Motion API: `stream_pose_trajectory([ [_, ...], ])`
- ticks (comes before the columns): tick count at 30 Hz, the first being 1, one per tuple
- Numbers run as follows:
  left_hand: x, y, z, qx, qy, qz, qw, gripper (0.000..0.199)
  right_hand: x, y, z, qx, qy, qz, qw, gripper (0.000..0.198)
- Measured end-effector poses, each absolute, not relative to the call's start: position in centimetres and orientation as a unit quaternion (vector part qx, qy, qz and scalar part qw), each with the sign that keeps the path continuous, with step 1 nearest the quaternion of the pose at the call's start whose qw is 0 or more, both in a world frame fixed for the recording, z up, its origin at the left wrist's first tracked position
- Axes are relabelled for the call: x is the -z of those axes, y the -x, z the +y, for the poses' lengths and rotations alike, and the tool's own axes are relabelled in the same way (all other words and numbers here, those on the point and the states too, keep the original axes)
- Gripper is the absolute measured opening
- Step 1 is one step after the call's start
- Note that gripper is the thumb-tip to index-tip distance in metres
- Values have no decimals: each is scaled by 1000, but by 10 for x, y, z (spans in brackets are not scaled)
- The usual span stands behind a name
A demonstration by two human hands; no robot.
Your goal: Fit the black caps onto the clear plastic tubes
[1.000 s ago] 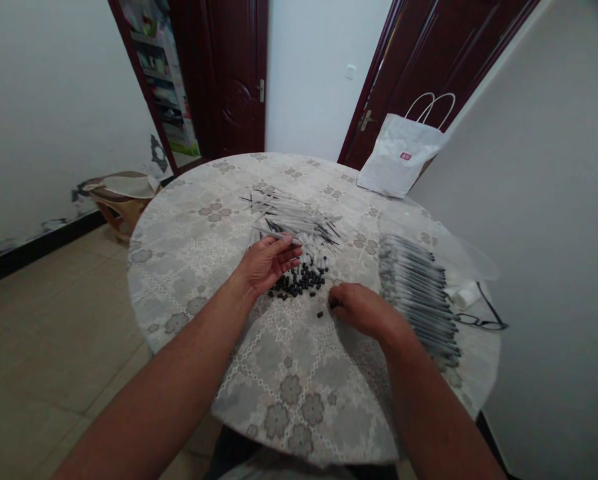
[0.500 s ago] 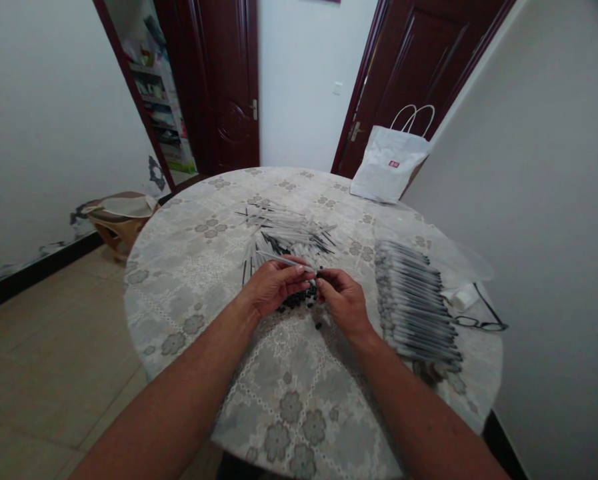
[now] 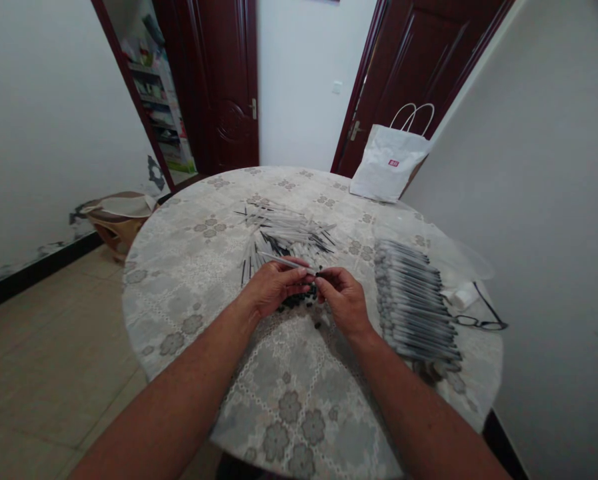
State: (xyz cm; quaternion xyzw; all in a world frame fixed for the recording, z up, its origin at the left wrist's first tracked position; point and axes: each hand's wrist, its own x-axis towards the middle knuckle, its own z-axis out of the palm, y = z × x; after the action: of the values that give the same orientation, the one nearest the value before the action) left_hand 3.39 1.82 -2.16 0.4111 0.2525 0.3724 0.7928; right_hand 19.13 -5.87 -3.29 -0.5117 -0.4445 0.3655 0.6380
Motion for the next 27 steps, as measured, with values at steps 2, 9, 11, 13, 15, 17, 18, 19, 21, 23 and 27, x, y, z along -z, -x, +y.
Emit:
stream_pose_trajectory([
  [2, 22, -34, 18, -374, -415, 256, 789, 28, 34, -192, -59, -366, 511, -449, 635, 24],
  [9, 22, -34, 17, -374, -425, 261, 782, 31, 37, -193, -59, -357, 519, -461, 625, 25],
  [11, 21, -34, 17, -373, -428, 264, 780, 32, 37, -193, -58, -356, 520, -462, 624, 24],
  [13, 21, -35, 16, -371, -433, 270, 776, 32, 36, -193, -58, -355, 524, -461, 622, 25],
  [15, 20, -36, 16, -369, -440, 279, 770, 32, 36, -193, -59, -350, 532, -462, 617, 26],
  [17, 20, -36, 15, -366, -448, 289, 763, 32, 36, -193, -59, -336, 541, -470, 611, 26],
  [18, 20, -37, 15, -365, -451, 292, 760, 32, 36, -192, -60, -325, 545, -477, 608, 25],
  [19, 20, -37, 15, -365, -455, 294, 757, 32, 36, -192, -61, -310, 549, -485, 606, 24],
  [21, 20, -37, 15, -365, -459, 294, 754, 33, 35, -193, -62, -281, 557, -500, 601, 22],
  [23, 22, -37, 16, -366, -461, 293, 754, 33, 35, -193, -64, -263, 565, -510, 592, 23],
  [27, 25, -36, 17, -361, -462, 288, 757, 34, 35, -196, -64, -265, 590, -527, 551, 30],
])
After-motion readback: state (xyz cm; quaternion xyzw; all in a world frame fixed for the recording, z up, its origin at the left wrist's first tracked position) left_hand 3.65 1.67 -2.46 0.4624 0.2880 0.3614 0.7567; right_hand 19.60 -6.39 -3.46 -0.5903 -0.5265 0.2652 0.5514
